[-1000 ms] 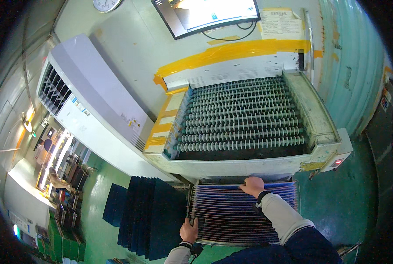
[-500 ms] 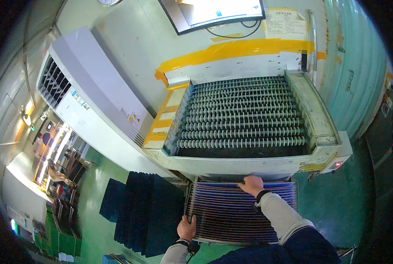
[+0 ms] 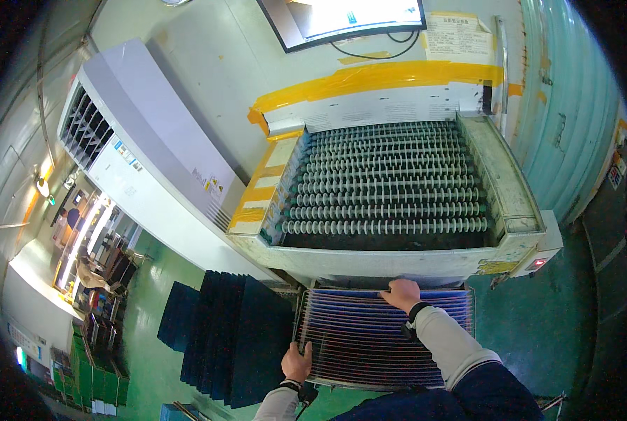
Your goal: Feeding material sheets into an industrial roller machine for processing.
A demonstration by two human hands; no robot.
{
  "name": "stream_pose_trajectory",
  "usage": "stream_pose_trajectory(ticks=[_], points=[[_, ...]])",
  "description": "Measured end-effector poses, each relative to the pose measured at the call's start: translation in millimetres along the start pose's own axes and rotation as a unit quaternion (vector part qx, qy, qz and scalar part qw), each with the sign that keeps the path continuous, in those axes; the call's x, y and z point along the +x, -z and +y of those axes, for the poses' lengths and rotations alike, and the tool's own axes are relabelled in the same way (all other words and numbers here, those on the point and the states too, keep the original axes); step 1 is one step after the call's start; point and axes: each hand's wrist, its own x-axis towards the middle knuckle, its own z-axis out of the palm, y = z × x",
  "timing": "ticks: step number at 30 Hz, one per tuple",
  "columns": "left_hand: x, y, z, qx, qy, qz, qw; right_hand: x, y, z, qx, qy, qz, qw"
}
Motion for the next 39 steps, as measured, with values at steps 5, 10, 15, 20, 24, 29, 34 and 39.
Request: stream_pose_trajectory(ticks=[5,10,15,20,24,29,34,39], points=[[-3,1,0,0.000,0.004,0.001,1.000,-1,1,-2,-0.003,0.003,0.002,1.000],[2,2,1,-0.015,0.008,-0.011,1.000,-2,4,-1,0.003,-0.005,-0.005,1.000],[0,3,1,-0.004,0.018,-0.021,1.000,-2,7,-5,-0.003,-0.009,-0.019,1.000],[2,5,4,0.008,0.027,-0.033,0.999,0,2,0,-0.013,0.005,-0.008,1.000],[1,8,7,-0.003,0.026,-0.036,0.999,0,-1,2,-0.016,0.005,-0.002,1.000],[0,2,-2,0.006,0.026,-0.029,0.999,-2,4,-4,-0.009,0.011,-0.009,1.000],[0,10,8,-0.002,0.023,-0.055,0.998,-2,1,0,0.003,-0.004,0.007,1.000],[1,1,-1,0.014,0.010,-0.024,1.000,-2,4,-3,-0.003,-0.008,-0.012,1.000]])
